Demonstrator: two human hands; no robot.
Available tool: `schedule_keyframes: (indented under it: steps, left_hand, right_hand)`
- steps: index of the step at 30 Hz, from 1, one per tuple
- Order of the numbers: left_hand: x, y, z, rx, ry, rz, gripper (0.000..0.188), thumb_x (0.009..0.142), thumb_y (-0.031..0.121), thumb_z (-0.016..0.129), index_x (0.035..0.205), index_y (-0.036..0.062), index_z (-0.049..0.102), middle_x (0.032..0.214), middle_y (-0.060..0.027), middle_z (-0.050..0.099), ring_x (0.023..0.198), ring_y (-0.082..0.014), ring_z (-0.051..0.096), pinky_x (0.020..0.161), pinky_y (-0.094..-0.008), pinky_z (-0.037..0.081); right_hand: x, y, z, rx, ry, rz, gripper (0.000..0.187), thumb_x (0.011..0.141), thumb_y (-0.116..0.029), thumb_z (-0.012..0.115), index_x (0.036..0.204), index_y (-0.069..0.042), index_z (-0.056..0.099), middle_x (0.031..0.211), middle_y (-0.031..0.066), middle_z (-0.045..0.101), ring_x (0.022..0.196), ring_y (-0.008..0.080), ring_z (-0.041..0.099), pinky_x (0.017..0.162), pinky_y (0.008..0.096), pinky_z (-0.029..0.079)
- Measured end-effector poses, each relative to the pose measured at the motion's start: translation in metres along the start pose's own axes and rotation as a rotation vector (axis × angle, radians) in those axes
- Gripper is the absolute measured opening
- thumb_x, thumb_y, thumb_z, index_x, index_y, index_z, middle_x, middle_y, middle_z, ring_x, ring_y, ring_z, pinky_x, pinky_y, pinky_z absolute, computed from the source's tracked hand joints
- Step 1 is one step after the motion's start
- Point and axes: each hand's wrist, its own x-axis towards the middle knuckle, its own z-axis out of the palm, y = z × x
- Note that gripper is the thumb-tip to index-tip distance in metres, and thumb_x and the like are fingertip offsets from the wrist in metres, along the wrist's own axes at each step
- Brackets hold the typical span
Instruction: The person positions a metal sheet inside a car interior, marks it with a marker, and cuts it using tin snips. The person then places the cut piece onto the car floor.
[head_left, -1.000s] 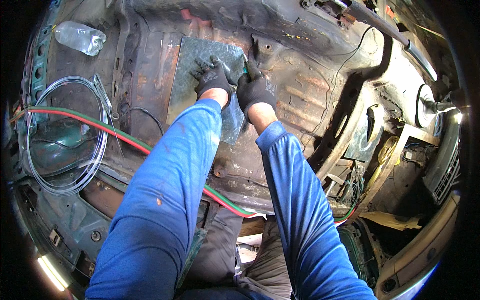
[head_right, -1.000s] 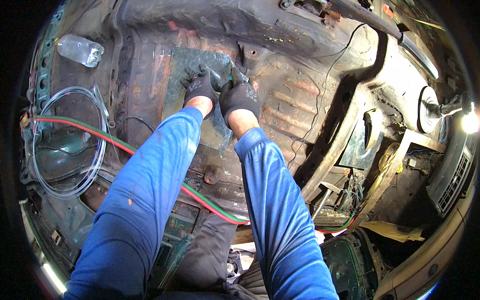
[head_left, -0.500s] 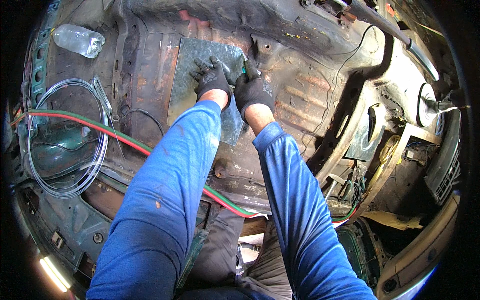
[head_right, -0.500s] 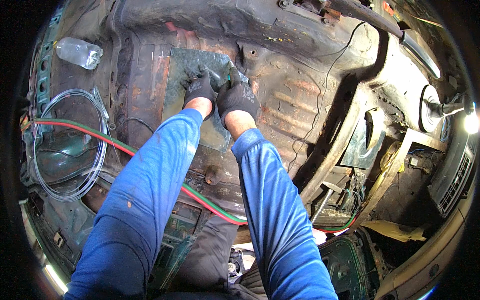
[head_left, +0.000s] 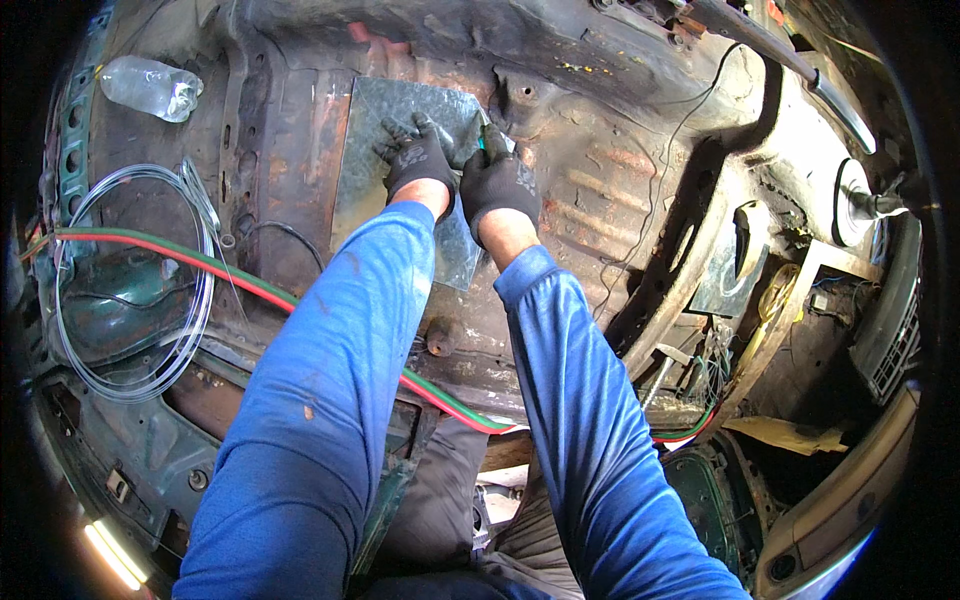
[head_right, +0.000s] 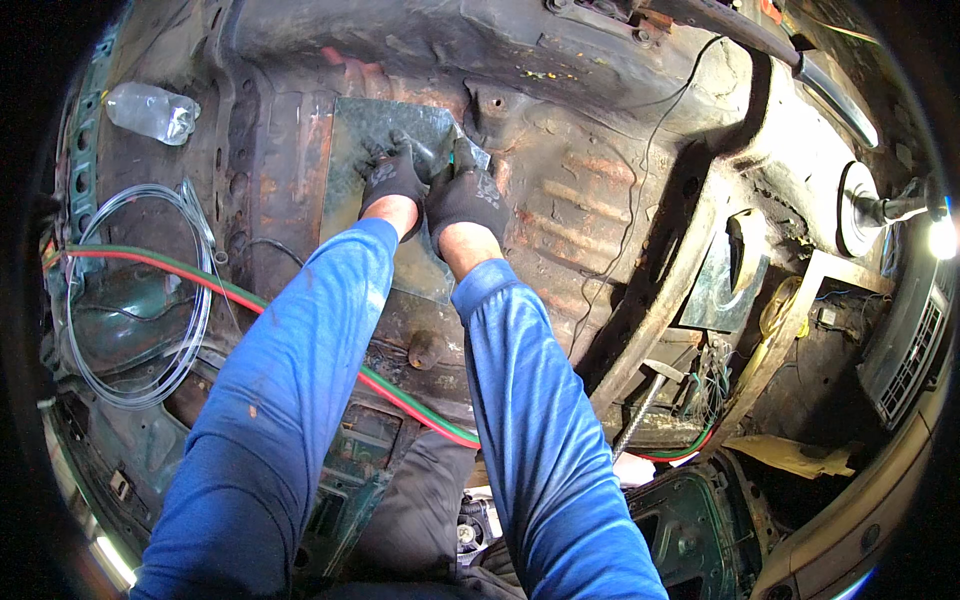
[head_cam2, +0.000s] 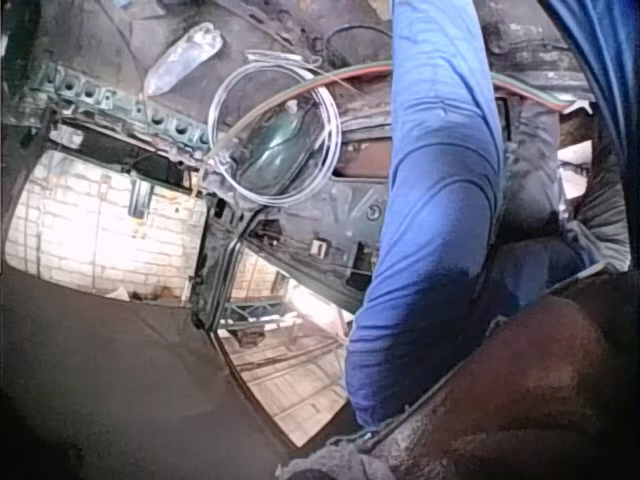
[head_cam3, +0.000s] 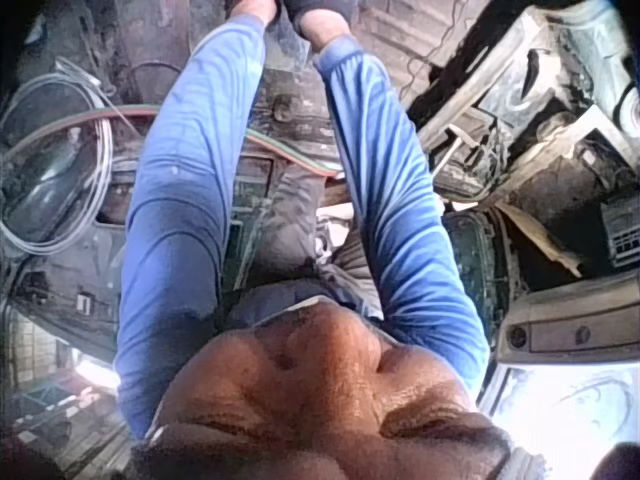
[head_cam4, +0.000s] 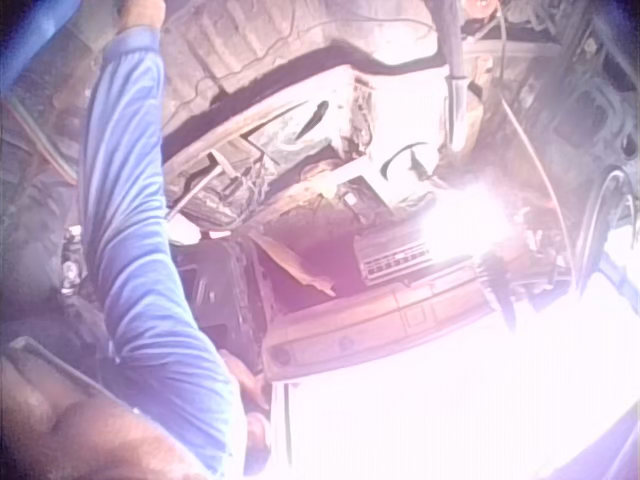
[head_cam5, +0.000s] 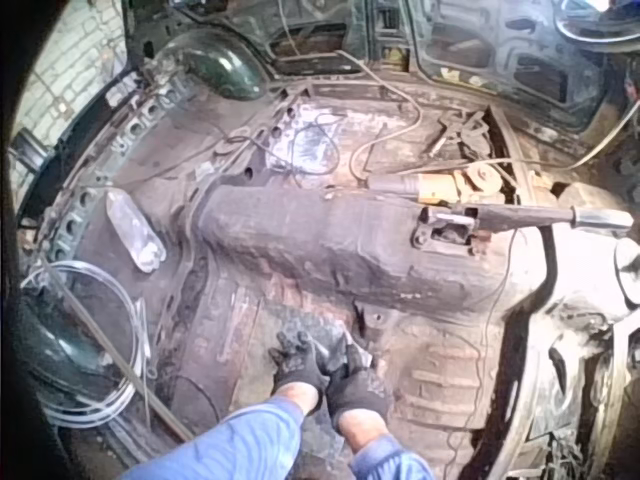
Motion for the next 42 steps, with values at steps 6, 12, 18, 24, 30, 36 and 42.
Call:
schedule_keyframes:
  steps: [6, 12, 18, 24, 30, 36, 42]
  left_hand:
    - [-0.019, 0.012, -0.003, 0.092, 0.158, 0.029, 0.119, 0.085, 0.038, 0.091, 0.174, 0.0130, 0.017, 0.171, -0.0357, 0.032, 0.158, -0.0553, 0.034, 0.127, -0.0545, 0.040]
    - [-0.019, 0.011, -0.004, 0.095, 0.151, 0.028, 0.119, 0.084, 0.036, 0.091, 0.175, 0.0133, 0.017, 0.173, -0.0366, 0.028, 0.158, -0.0567, 0.033, 0.128, -0.0551, 0.039]
    - [-0.027, 0.020, -0.013, 0.103, 0.089, 0.025, 0.111, 0.090, 0.029, 0.086, 0.175, 0.0134, 0.016, 0.174, -0.0364, 0.023, 0.156, -0.0527, 0.038, 0.126, -0.0538, 0.041]
    - [-0.020, 0.015, -0.015, 0.088, 0.026, -0.029, 0.120, 0.088, 0.036, 0.089, 0.177, 0.0163, 0.010, 0.178, -0.0346, 0.014, 0.159, -0.0516, 0.034, 0.128, -0.0535, 0.040]
    - [-0.023, 0.013, -0.007, 0.179, 0.155, 0.017, 0.121, 0.087, 0.041, 0.090, 0.176, 0.0146, 0.013, 0.174, -0.0347, 0.026, 0.156, -0.0506, 0.040, 0.127, -0.0522, 0.042]
    - [-0.023, 0.013, -0.012, 0.125, 0.069, 0.010, 0.119, 0.088, 0.039, 0.089, 0.176, 0.0136, 0.014, 0.172, -0.0341, 0.032, 0.154, -0.0478, 0.045, 0.126, -0.0511, 0.043]
    - [-0.025, 0.013, -0.011, 0.126, 0.094, 0.011, 0.118, 0.088, 0.038, 0.090, 0.176, 0.0131, 0.016, 0.171, -0.0325, 0.035, 0.153, -0.0459, 0.048, 0.125, -0.0505, 0.044]
  right_hand:
    - [0.008, 0.006, 0.004, 0.002, -0.023, 0.060, 0.042, 0.105, -0.040, 0.059, 0.125, -0.009, 0.078, 0.124, 0.0234, 0.077, 0.115, 0.0433, 0.075, 0.099, 0.0536, 0.059]
    - [0.006, 0.008, 0.003, -0.019, -0.043, 0.039, 0.041, 0.105, -0.039, 0.060, 0.129, -0.011, 0.077, 0.122, 0.0242, 0.078, 0.114, 0.0435, 0.075, 0.098, 0.0544, 0.059]
    - [0.002, 0.015, 0.001, -0.049, -0.032, -0.001, 0.048, 0.107, -0.036, 0.057, 0.154, -0.025, 0.059, 0.123, 0.0236, 0.077, 0.110, 0.0438, 0.076, 0.094, 0.0564, 0.060]
    - [-0.003, 0.021, 0.005, -0.085, -0.020, -0.040, 0.051, 0.108, -0.032, 0.053, 0.159, -0.027, 0.054, 0.129, 0.0255, 0.075, 0.109, 0.0444, 0.076, 0.093, 0.0570, 0.060]
    - [-0.002, 0.027, 0.002, -0.054, -0.063, -0.040, 0.050, 0.108, -0.031, 0.053, 0.158, -0.027, 0.054, 0.125, 0.0246, 0.076, 0.106, 0.0456, 0.076, 0.093, 0.0579, 0.060]
    - [-0.006, 0.027, -0.005, -0.066, -0.079, -0.052, 0.049, 0.109, -0.030, 0.052, 0.158, -0.026, 0.054, 0.121, 0.0241, 0.077, 0.107, 0.0448, 0.076, 0.092, 0.0581, 0.060]
    - [-0.006, 0.031, -0.001, -0.078, -0.028, -0.084, 0.048, 0.109, -0.031, 0.051, 0.157, -0.025, 0.055, 0.120, 0.0238, 0.078, 0.107, 0.0450, 0.076, 0.092, 0.0582, 0.060]
